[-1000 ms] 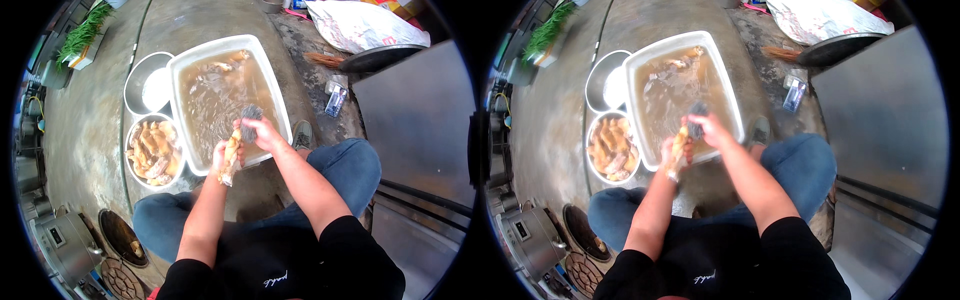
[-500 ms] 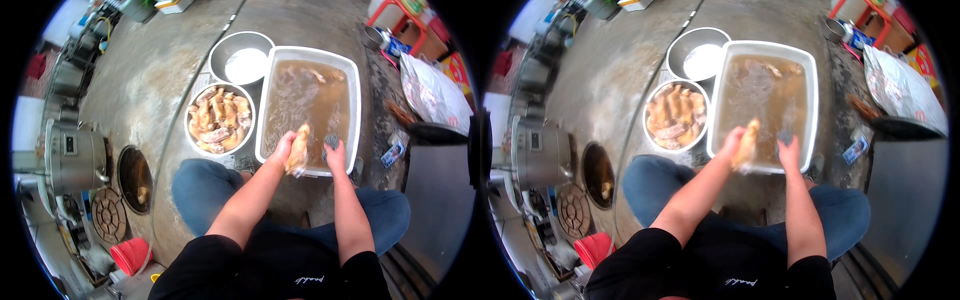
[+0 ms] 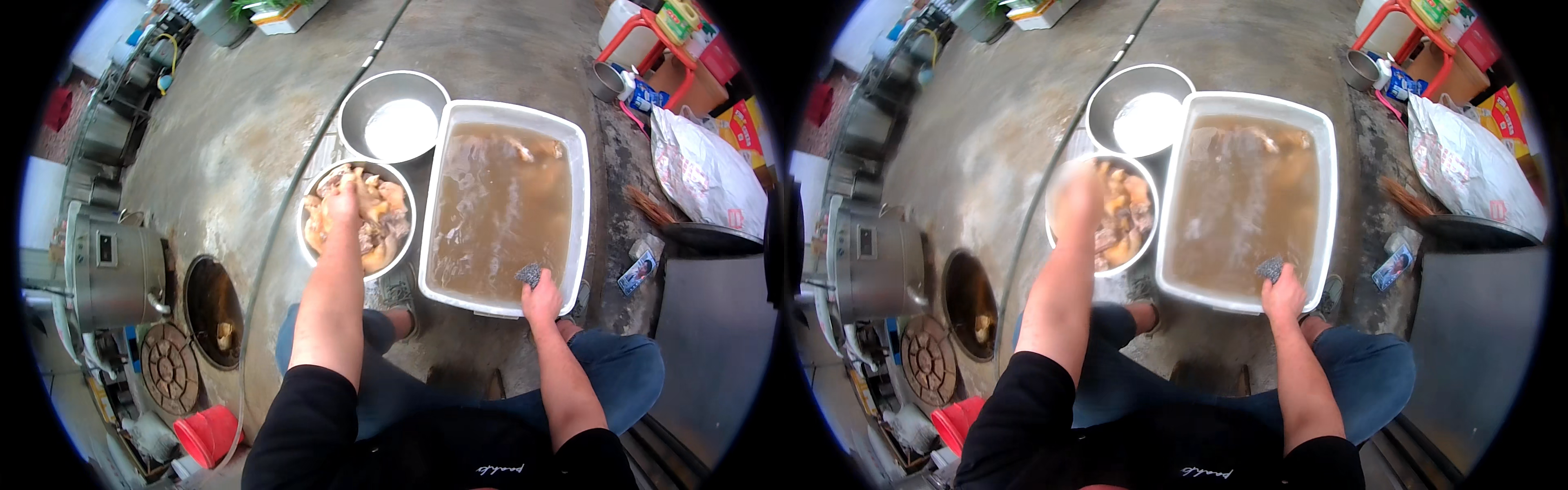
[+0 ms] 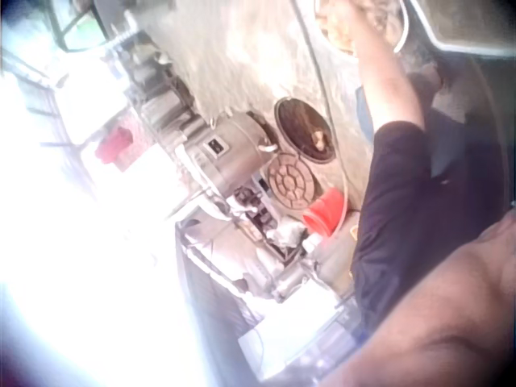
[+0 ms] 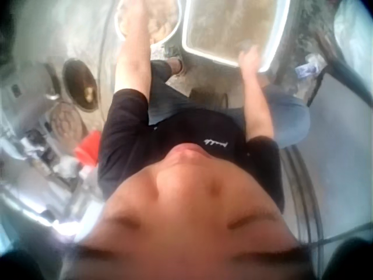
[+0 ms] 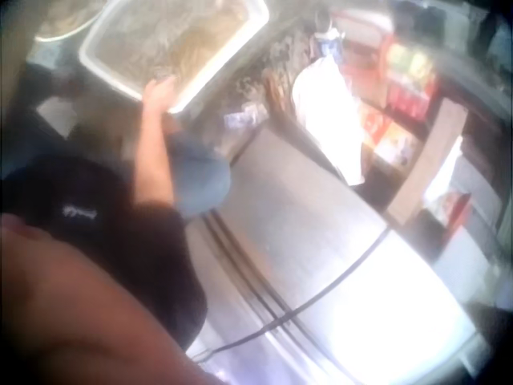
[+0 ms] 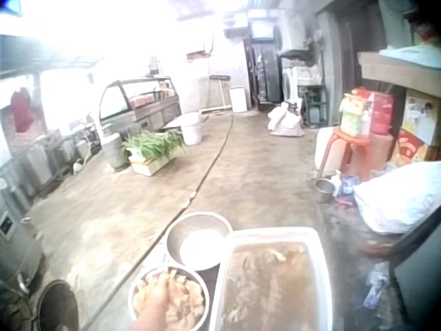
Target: The person scrubs cooked chicken parts with a steel wool pad in a tub of water and places them into a metal bowl. The person repeats this process for multiple pieces.
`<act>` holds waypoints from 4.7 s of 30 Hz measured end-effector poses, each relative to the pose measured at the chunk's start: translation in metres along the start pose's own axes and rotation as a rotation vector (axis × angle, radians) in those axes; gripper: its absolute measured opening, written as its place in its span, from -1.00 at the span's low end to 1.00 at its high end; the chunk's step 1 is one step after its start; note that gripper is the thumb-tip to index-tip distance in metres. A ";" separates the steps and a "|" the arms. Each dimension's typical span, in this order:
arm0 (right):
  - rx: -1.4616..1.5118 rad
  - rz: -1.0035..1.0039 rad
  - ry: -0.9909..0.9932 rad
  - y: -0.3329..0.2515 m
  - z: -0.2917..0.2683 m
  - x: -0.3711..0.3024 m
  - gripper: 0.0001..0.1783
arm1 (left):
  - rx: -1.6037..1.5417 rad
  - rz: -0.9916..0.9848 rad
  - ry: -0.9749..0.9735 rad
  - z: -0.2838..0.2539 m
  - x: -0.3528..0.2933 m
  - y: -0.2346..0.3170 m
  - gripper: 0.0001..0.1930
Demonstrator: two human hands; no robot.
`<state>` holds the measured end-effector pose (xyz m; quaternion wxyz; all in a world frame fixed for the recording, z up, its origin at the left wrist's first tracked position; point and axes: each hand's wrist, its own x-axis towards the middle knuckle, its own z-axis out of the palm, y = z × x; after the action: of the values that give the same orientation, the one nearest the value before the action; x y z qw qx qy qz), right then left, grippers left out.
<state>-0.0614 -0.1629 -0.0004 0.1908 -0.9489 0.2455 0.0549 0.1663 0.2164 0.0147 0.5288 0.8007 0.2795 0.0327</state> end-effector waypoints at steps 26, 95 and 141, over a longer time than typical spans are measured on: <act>0.023 0.121 -0.172 0.003 -0.003 0.006 -0.66 | 0.390 0.789 -0.177 0.116 -0.014 0.014 -0.66; -0.004 0.086 -0.093 -0.013 -0.015 -0.009 -0.43 | -0.858 -0.529 -0.916 0.108 -0.260 -0.005 -0.62; 1.008 0.129 -0.551 -0.006 0.059 0.066 -0.56 | -0.840 -0.833 -0.755 0.125 -0.212 -0.037 -0.49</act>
<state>-0.0017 -0.1645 -0.0655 0.6725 -0.6745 0.2399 0.1877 0.0164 0.0215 -0.0206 0.8229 0.3113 0.3242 -0.3476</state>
